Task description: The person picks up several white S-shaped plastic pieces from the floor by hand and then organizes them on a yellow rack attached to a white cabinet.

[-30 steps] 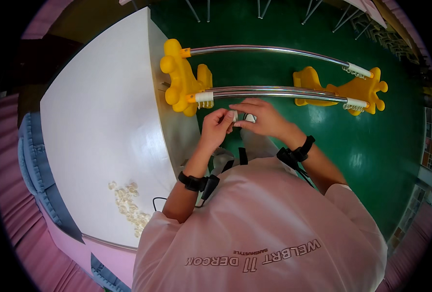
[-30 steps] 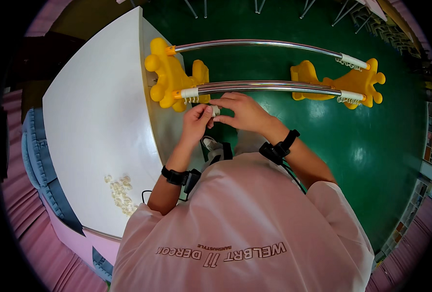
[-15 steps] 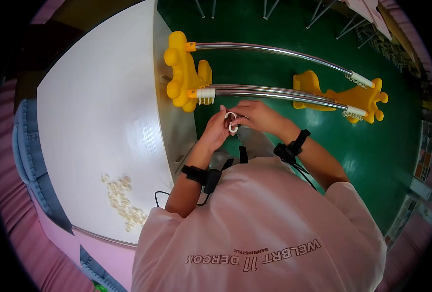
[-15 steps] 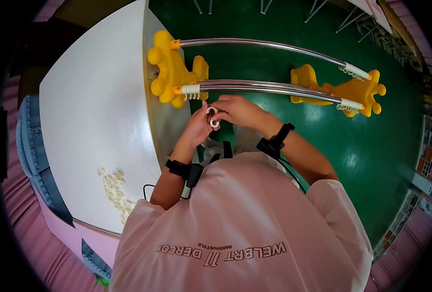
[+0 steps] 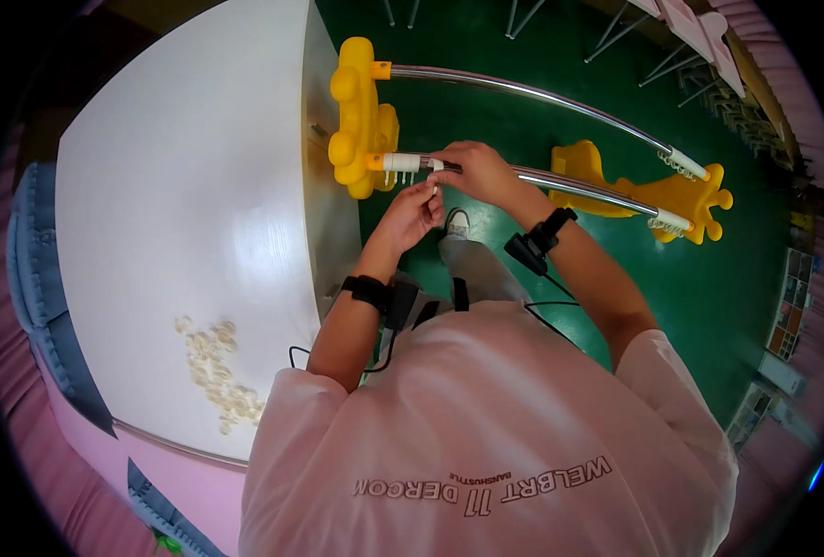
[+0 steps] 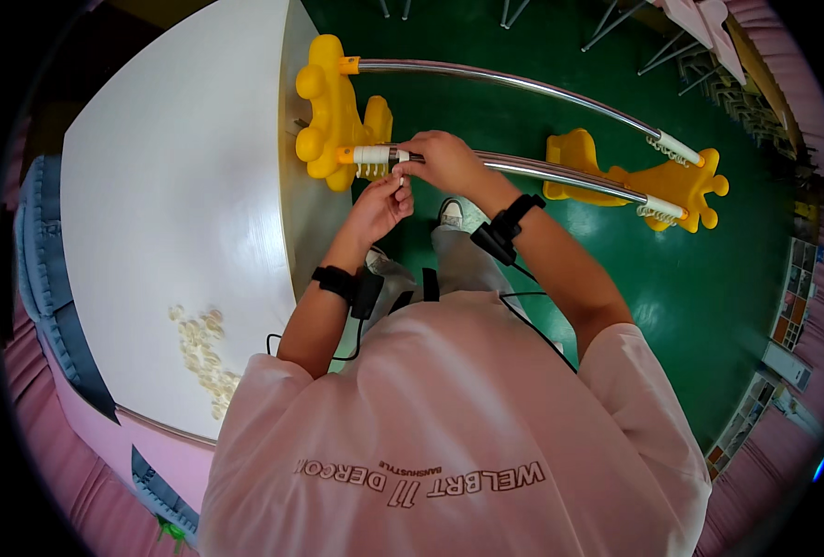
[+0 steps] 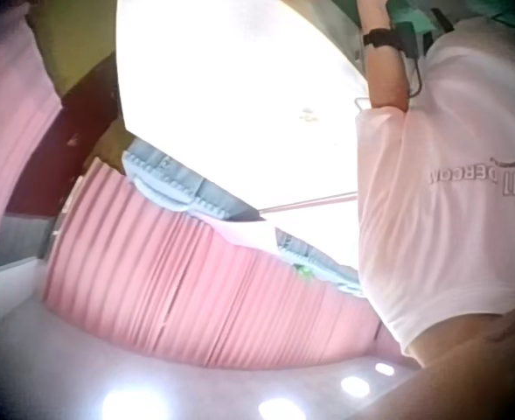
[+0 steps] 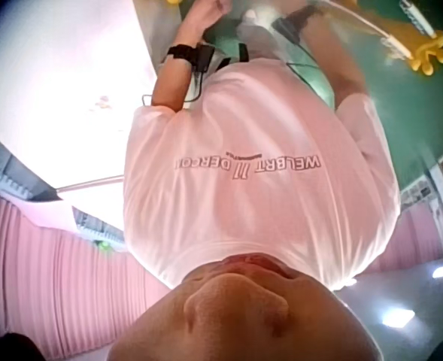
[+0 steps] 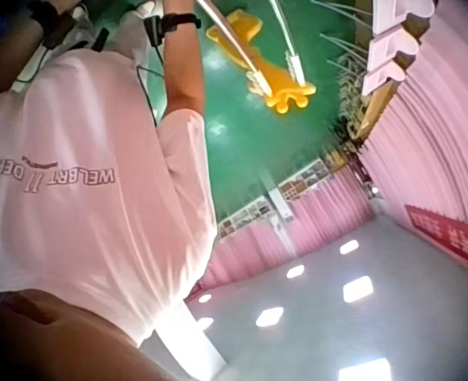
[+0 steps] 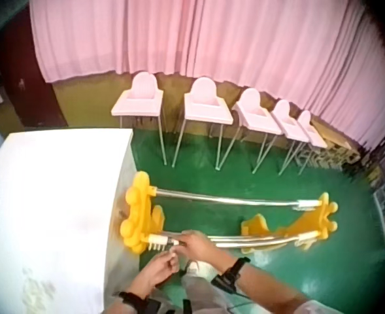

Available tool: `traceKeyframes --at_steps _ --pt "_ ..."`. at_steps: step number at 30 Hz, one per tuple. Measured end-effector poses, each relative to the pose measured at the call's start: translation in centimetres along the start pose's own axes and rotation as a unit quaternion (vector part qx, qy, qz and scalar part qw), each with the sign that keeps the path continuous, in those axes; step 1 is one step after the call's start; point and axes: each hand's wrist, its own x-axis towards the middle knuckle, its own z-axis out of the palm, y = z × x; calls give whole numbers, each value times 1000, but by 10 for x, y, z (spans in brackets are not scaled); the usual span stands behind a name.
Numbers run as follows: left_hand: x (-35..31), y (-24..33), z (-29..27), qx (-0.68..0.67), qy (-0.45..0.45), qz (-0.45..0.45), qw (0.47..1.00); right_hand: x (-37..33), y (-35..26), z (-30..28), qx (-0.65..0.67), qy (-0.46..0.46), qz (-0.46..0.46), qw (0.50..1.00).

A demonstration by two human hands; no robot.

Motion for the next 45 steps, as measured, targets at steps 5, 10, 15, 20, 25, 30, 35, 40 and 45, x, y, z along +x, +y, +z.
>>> traceKeyframes --at_steps 5,10,15,20,25,30,35,40,45 --pt "12 -8 1 -36 70 25 997 2 15 23 -32 47 8 998" --pt "14 -17 -6 -79 75 68 992 7 2 31 -22 22 58 998" --pt "22 -29 -11 -172 52 101 978 5 2 47 -55 39 57 996" --pt "33 -35 -9 -202 107 119 966 4 9 55 -123 9 57 991" --pt "34 -42 -11 -232 113 128 958 -2 7 52 -128 17 53 990" --pt "39 -39 -16 -282 88 145 944 6 -1 40 -114 17 92 989" --pt "35 -42 -23 -280 64 138 948 3 1 50 -118 24 104 987" --pt "-21 -16 -24 -83 167 20 982 4 -5 51 -24 65 90 993" --pt "-203 44 -32 182 336 174 908 -2 -53 38 32 131 -32 990"
